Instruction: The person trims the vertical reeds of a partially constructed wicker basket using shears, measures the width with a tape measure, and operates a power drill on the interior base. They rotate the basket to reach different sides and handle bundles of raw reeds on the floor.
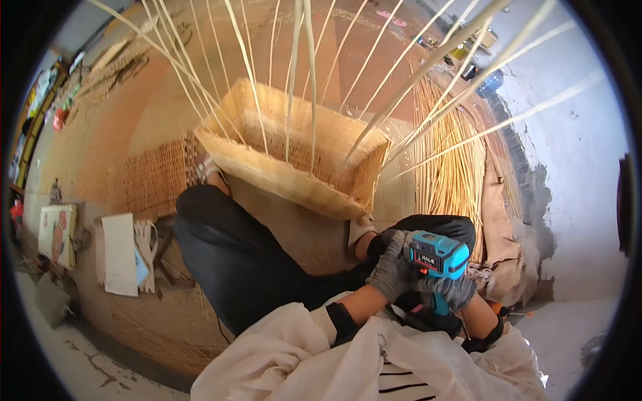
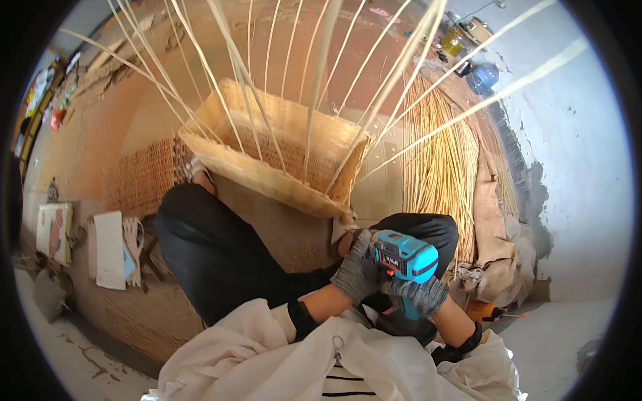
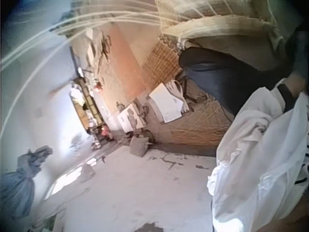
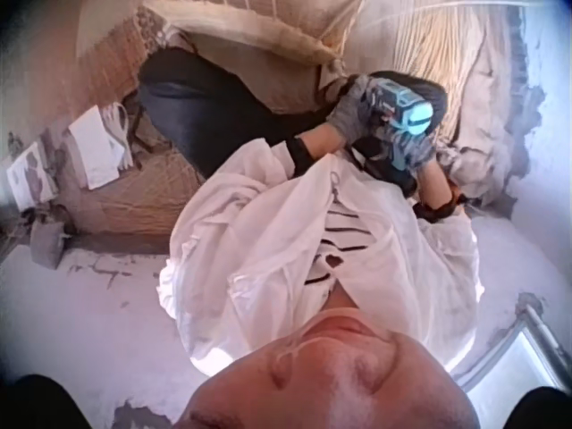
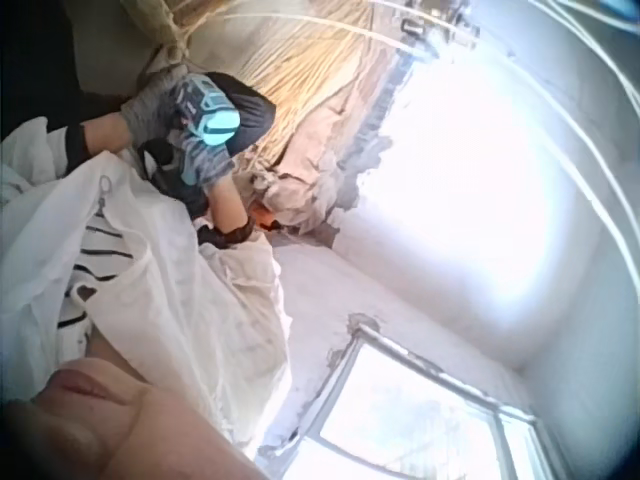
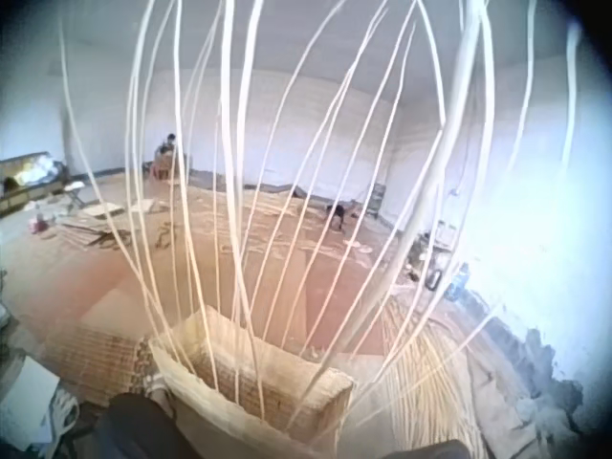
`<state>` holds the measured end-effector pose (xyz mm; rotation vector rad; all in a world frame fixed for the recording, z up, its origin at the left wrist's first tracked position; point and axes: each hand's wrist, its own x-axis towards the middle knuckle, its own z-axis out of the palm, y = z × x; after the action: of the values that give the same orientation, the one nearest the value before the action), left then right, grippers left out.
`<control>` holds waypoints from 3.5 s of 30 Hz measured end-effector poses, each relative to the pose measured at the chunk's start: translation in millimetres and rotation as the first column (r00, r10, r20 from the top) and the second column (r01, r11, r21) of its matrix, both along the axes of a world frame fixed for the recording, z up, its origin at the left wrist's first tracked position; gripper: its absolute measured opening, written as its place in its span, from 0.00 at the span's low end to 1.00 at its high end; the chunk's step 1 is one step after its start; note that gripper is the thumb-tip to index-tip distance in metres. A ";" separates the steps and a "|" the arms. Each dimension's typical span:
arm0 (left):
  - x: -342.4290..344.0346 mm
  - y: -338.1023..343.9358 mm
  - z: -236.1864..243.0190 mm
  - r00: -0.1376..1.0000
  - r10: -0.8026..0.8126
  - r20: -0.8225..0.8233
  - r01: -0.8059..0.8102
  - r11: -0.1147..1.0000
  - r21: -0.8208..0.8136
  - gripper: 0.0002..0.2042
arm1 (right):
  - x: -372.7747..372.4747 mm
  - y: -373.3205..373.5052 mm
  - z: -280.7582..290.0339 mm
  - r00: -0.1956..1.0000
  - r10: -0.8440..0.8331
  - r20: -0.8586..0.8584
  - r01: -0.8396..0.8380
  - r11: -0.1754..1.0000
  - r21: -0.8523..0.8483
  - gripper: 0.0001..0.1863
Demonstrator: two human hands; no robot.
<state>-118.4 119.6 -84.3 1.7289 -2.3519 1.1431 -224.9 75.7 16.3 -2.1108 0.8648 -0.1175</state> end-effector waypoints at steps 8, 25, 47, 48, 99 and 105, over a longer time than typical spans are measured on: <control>7.4 -15.8 -6.7 -0.420 0.582 0.696 0.406 0.807 -0.429 0.30 | 10.2 -6.2 -3.4 0.895 -0.329 -0.301 0.439 0.767 0.467 0.30; 17.3 -33.2 -4.1 -0.435 0.509 0.743 0.382 0.851 -0.360 0.25 | 18.5 -12.7 3.6 0.842 -0.463 -0.279 0.539 0.758 0.368 0.29; 19.1 -22.5 -1.2 -0.480 0.446 0.755 0.355 0.886 -0.298 0.22 | 45.1 -6.5 22.6 0.834 -0.457 -0.308 0.550 0.722 0.420 0.20; 15.8 -24.9 -7.0 -0.472 0.471 0.746 0.317 0.880 -0.354 0.22 | 46.3 -11.8 25.2 0.820 -0.440 -0.366 0.572 0.636 0.518 0.19; 26.2 -20.9 -0.5 -0.155 0.176 0.972 0.000 0.984 -0.179 0.05 | 33.0 -8.0 6.7 0.803 -0.348 -0.483 0.534 0.781 0.324 0.20; 21.9 -19.7 -9.0 -0.155 0.207 0.966 -0.009 0.978 -0.211 0.07 | 57.8 0.7 16.2 0.774 -0.461 -0.434 0.633 0.592 0.500 0.17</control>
<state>-96.6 99.9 -93.3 0.7490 -2.1807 3.6623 -167.1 76.4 32.5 -1.1770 1.4791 0.1227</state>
